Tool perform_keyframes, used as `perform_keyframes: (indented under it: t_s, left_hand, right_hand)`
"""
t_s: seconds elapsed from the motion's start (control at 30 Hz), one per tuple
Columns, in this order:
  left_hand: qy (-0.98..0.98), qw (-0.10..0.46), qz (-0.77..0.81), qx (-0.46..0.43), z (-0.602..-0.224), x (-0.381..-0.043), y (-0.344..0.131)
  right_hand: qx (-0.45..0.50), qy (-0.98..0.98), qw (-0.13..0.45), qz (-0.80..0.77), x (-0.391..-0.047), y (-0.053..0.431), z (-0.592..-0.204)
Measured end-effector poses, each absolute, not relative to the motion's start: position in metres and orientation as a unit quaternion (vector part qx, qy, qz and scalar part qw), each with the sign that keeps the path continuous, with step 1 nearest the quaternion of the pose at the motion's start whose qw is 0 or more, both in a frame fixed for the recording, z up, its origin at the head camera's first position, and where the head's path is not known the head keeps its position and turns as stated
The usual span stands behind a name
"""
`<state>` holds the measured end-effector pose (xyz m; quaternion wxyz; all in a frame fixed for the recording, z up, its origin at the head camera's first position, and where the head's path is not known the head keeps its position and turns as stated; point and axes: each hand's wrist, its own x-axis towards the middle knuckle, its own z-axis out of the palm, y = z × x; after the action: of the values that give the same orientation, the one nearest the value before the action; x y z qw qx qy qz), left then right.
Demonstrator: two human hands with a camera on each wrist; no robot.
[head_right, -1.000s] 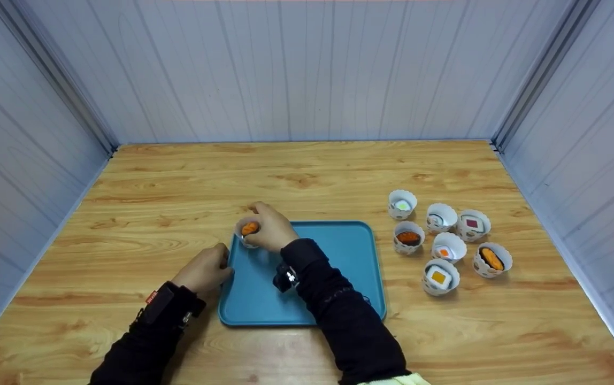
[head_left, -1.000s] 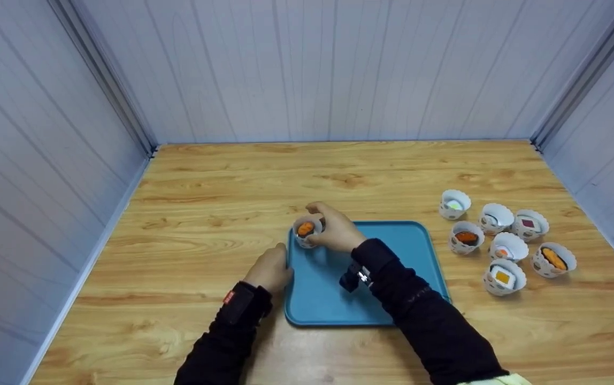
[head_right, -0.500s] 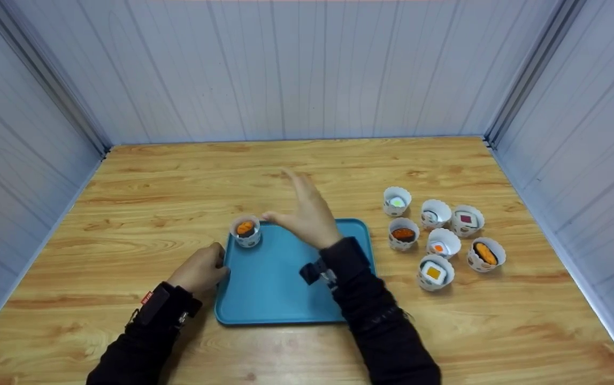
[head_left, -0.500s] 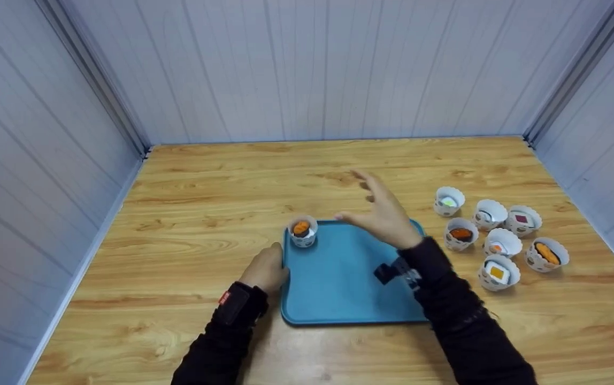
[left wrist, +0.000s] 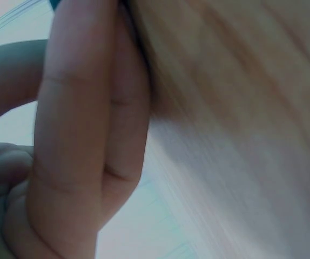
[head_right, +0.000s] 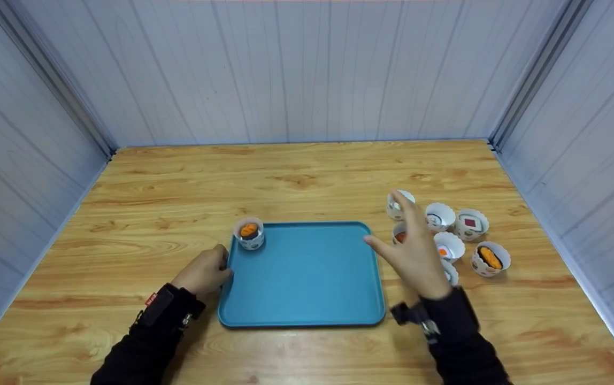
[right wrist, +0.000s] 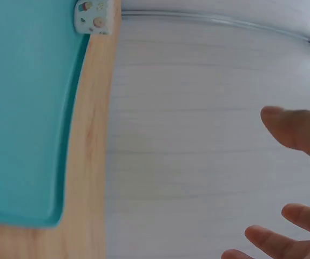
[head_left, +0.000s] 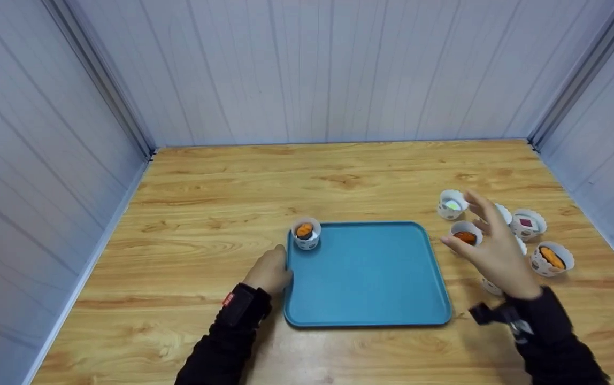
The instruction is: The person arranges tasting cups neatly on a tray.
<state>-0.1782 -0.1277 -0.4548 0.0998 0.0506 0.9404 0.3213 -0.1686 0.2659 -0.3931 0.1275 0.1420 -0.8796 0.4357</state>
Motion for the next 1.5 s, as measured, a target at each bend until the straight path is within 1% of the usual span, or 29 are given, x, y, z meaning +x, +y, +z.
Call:
perform_keyframes:
  t_s: [0.03,0.1,0.17,0.4,0.53,0.77,0.9,1.07,1.33,1.5]
  left_hand:
    - [0.94,0.102,0.322,0.049,-0.455,-0.178,-0.127]
    - [0.94,0.103,0.321,0.049,-0.456,-0.177,-0.127]
    - [0.94,0.106,0.32,0.047,-0.456,-0.177,-0.127]
    - [0.939,0.109,0.324,0.047,-0.455,-0.176,-0.126]
    - [0.938,0.113,0.325,0.044,-0.455,-0.176,-0.125]
    - [0.94,0.113,0.32,0.045,-0.456,-0.176,-0.125]
    - [0.94,0.112,0.32,0.047,-0.456,-0.176,-0.126]
    - [0.939,0.11,0.322,0.049,-0.456,-0.177,-0.127]
    - [0.938,0.115,0.323,0.05,-0.455,-0.178,-0.127]
    - [0.936,0.113,0.329,0.049,-0.455,-0.178,-0.128]
  right_hand:
    - [0.125,-0.884,0.126,0.433,-0.159,0.27,-0.389]
    - [0.101,-0.888,0.139,0.427,-0.149,0.282,-0.393]
    - [0.07,-0.889,0.139,0.431,-0.137,0.29,-0.392]
    - [-0.015,-0.891,0.125,0.435,-0.126,0.32,-0.407]
    - [-0.041,-0.905,0.092,0.413,-0.125,0.331,-0.418]
    - [-0.096,-0.903,-0.013,0.419,-0.128,0.339,-0.436]
    - [-0.12,-0.898,-0.049,0.42,-0.132,0.341,-0.442]
    - [-0.138,-0.904,-0.068,0.4,-0.135,0.344,-0.45]
    - [-0.096,-0.928,-0.071,0.353,-0.136,0.356,-0.455]
    - [-0.101,-0.927,-0.076,0.352,-0.139,0.358,-0.455]
